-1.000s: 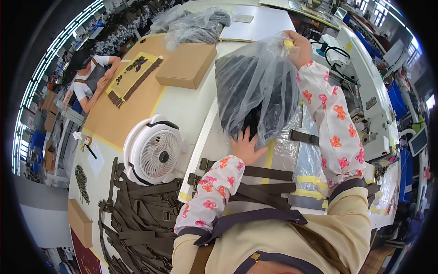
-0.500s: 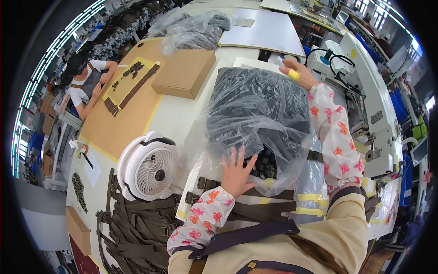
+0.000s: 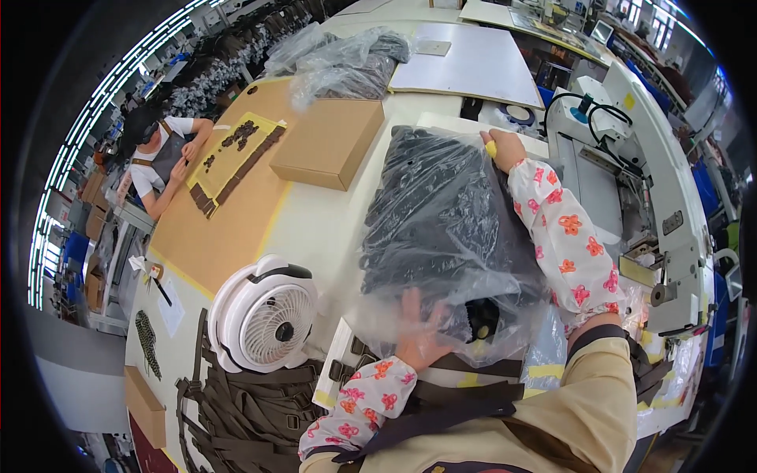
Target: Assembling plastic buckles and sliders onto nylon webbing straps.
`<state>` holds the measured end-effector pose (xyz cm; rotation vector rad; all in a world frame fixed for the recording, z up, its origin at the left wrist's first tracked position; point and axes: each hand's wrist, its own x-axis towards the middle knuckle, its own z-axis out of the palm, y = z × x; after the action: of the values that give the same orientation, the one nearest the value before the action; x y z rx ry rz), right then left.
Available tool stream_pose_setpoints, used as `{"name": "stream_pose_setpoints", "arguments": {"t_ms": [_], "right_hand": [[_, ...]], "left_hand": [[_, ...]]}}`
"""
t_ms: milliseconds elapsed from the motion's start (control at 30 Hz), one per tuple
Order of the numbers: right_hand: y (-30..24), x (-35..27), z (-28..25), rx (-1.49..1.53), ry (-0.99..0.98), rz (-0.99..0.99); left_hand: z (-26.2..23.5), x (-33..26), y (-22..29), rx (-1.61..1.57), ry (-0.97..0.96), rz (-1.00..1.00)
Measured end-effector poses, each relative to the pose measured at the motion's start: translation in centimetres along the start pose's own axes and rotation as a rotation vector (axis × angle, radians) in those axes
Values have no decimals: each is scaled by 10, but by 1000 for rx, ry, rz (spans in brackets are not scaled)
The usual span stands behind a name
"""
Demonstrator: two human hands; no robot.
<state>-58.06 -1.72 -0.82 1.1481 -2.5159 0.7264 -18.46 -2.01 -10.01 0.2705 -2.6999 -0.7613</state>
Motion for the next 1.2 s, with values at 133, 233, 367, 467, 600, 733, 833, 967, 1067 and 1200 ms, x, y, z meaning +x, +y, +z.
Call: {"name": "stream_pose_setpoints", "arguments": {"t_ms": [133, 233, 367, 467, 600, 733, 833, 967, 1067, 1200], "right_hand": [[-15, 12, -62, 15, 322, -146], [-6, 27, -74, -49, 278, -114], [-23, 25, -79, 88, 507, -91], [8, 28, -36, -135, 256, -170], [8, 17, -39, -11, -142, -247], [37, -10, -98, 284, -293, -154], [-26, -68, -142, 320, -204, -341], [-130, -184, -160, 226, -262, -625], [-177, -228, -144, 239, -766, -766], [-106, -212, -83, -121, -669, -718]], "left_hand": [[4, -2, 4, -27, -5, -36], [20, -5, 0, 30, 225, 141], [11, 1, 7, 15, 161, 67], [-6, 8, 11, 82, -12, 1], [-17, 3, 6, 66, -79, -73], [-16, 6, 19, 39, -127, -44], [-14, -15, 23, 42, 57, -2], [-34, -53, 41, 98, 4, -26], [-38, -76, 59, 137, -98, -30], [-36, -89, 73, 141, -104, -6]]}}
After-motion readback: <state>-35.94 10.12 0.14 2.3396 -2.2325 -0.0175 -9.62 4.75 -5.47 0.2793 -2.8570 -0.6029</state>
